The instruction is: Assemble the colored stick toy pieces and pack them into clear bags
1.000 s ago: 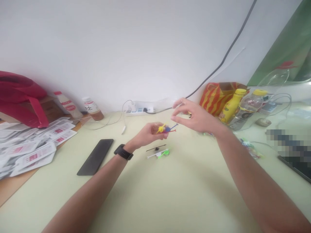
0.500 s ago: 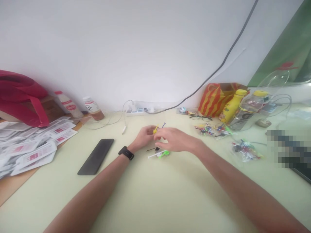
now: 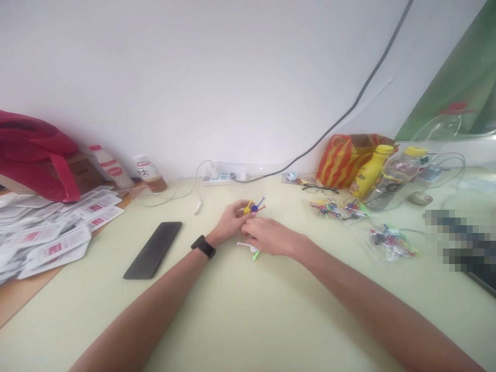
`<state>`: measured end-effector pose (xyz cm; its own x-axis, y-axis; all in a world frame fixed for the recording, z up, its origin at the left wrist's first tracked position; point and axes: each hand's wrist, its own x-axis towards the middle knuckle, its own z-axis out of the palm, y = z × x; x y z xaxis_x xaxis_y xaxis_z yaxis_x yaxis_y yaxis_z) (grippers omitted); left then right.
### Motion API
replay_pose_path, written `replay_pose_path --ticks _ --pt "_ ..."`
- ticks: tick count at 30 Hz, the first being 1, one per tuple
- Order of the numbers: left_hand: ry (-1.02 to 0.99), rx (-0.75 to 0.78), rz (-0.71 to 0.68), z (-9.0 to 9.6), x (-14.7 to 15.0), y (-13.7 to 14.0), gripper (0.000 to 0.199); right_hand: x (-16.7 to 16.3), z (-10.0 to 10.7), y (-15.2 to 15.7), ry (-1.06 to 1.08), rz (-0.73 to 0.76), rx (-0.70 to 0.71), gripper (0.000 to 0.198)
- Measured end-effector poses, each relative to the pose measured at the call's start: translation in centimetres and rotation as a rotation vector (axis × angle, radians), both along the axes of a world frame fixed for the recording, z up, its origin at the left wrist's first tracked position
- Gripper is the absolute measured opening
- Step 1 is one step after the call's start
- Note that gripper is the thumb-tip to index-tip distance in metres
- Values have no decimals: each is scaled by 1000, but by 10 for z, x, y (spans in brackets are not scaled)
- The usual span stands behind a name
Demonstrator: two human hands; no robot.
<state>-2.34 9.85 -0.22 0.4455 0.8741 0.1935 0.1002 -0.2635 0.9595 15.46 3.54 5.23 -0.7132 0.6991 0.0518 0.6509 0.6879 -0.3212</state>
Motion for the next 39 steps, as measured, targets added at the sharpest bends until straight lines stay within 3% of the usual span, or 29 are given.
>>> replay_pose_path --ticks 6,11,14,17,20,25,28,35,39 --pt "43 48 27 1 0 0 42 10 9 2 -15 -42 -102 17" --pt "90 112 61 -3 5 -2 43 37 47 6 441 -20 -177 11" --pt "145 168 114 -4 8 -6 42 51 69 6 762 -123 -70 9" --pt "205 224 116 -2 10 -10 39 59 80 4 925 -241 134 12" --pt "252 287 105 0 10 -11 37 62 81 3 878 -281 295 13" --pt "293 341 70 1 9 -13 37 59 72 7 643 -265 418 19" --pt "300 342 59 2 10 -14 37 54 67 7 575 -322 451 20" --pt "315 303 83 -1 9 -10 42 40 60 9 713 -363 406 11" --pt "304 325 151 -6 9 -8 43 28 50 10 586 -492 535 11"
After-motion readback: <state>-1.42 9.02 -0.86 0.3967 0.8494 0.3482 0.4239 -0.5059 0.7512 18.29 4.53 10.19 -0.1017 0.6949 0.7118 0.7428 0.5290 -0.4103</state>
